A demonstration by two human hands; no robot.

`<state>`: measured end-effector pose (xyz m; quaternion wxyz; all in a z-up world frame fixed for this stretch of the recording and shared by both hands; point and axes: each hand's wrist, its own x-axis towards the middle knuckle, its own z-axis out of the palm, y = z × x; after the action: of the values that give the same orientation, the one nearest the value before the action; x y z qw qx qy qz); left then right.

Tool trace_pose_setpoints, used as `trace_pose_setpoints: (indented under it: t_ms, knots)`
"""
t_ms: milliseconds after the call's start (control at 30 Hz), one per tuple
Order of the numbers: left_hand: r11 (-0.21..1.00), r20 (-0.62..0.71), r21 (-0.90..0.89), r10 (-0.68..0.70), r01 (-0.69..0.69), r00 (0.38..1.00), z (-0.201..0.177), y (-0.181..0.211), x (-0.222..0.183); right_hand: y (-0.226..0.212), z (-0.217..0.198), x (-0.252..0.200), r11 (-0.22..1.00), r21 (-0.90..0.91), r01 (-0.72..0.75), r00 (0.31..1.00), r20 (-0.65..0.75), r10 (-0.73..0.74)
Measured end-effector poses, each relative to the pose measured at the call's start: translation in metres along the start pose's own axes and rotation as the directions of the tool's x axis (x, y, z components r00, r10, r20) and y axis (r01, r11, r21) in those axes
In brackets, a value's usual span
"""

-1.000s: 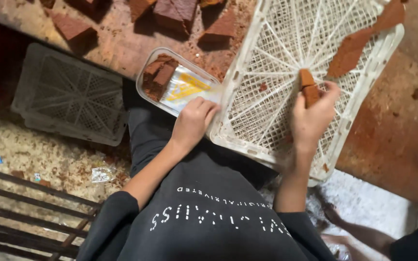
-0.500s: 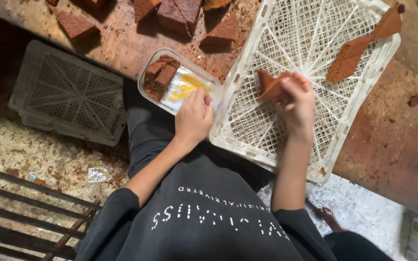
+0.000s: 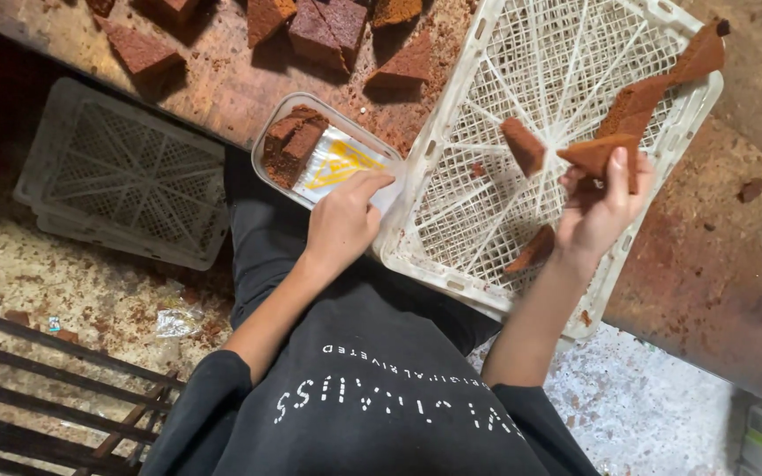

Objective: Sorting and packing pieces of brown bread from a plastic tray into a container.

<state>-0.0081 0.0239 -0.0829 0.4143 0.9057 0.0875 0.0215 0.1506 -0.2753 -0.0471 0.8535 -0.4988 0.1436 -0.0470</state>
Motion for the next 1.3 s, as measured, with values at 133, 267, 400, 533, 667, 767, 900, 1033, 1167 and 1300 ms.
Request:
trace_pose_setpoints:
  t_ms: [133, 267, 400, 533, 667, 767, 900, 1033, 1167, 1300]
  knots:
    - [0.999, -0.065, 0.0, 0.054, -0.054, 0.996, -0.001, 0.003, -0.002, -0.031, 0.034, -0.04, 0.986, -0.139, 0.092, 0.994, -0.043, -0.099]
    - [0.998, -0.197, 0.031, 0.063, -0.058, 0.978, -0.018, 0.034, -0.009, -0.021, 0.042, -0.079, 0.935, -0.028, 0.353, 0.824, 0.483, -0.296]
    - [0.997, -0.265, 0.019, 0.078, -0.075, 0.961, -0.034, 0.067, -0.009, 0.042, 0.077, -0.155, 0.743, -0.294, 0.601, 0.763, 0.488, -0.424]
    - [0.973, -0.351, -0.036, 0.202, -0.228, 0.914, -0.039, 0.072, -0.012, 0.035, 0.098, -0.18, 0.506, -0.454, 0.734, 0.615, 0.76, -0.21]
    - [0.939, -0.305, 0.026, 0.333, -0.342, 0.892, -0.023, 0.075, -0.022, 0.034, 0.085, -0.159, 0.358, -0.636, 0.683, 0.7, 0.71, -0.073]
    - [0.789, -0.28, -0.097, 0.564, -0.607, 0.777, -0.005, 0.104, -0.048, 0.029, 0.093, -0.138, 0.467, -0.729, 0.5, 0.862, 0.468, -0.193]
    - [0.793, -0.187, -0.296, 0.499, -0.533, 0.846, -0.025, 0.088, -0.035, -0.032, 0.082, -0.116, 0.337, -0.759, 0.557, 0.741, 0.638, 0.21]
    - [0.936, -0.252, -0.024, 0.335, -0.352, 0.908, -0.013, 0.042, -0.013, -0.085, 0.068, -0.082, 0.198, -0.65, 0.734, 0.637, 0.559, -0.531]
    - [0.937, 0.023, 0.312, 0.156, -0.156, 0.987, 0.018, -0.006, -0.009, -0.081, 0.058, -0.075, 0.446, -0.705, 0.551, 0.825, 0.377, -0.422]
    - [0.962, -0.083, 0.178, 0.223, -0.206, 0.971, 0.028, -0.022, -0.001, -0.008, 0.112, -0.07, 0.235, -0.966, 0.108, 0.992, 0.091, -0.083]
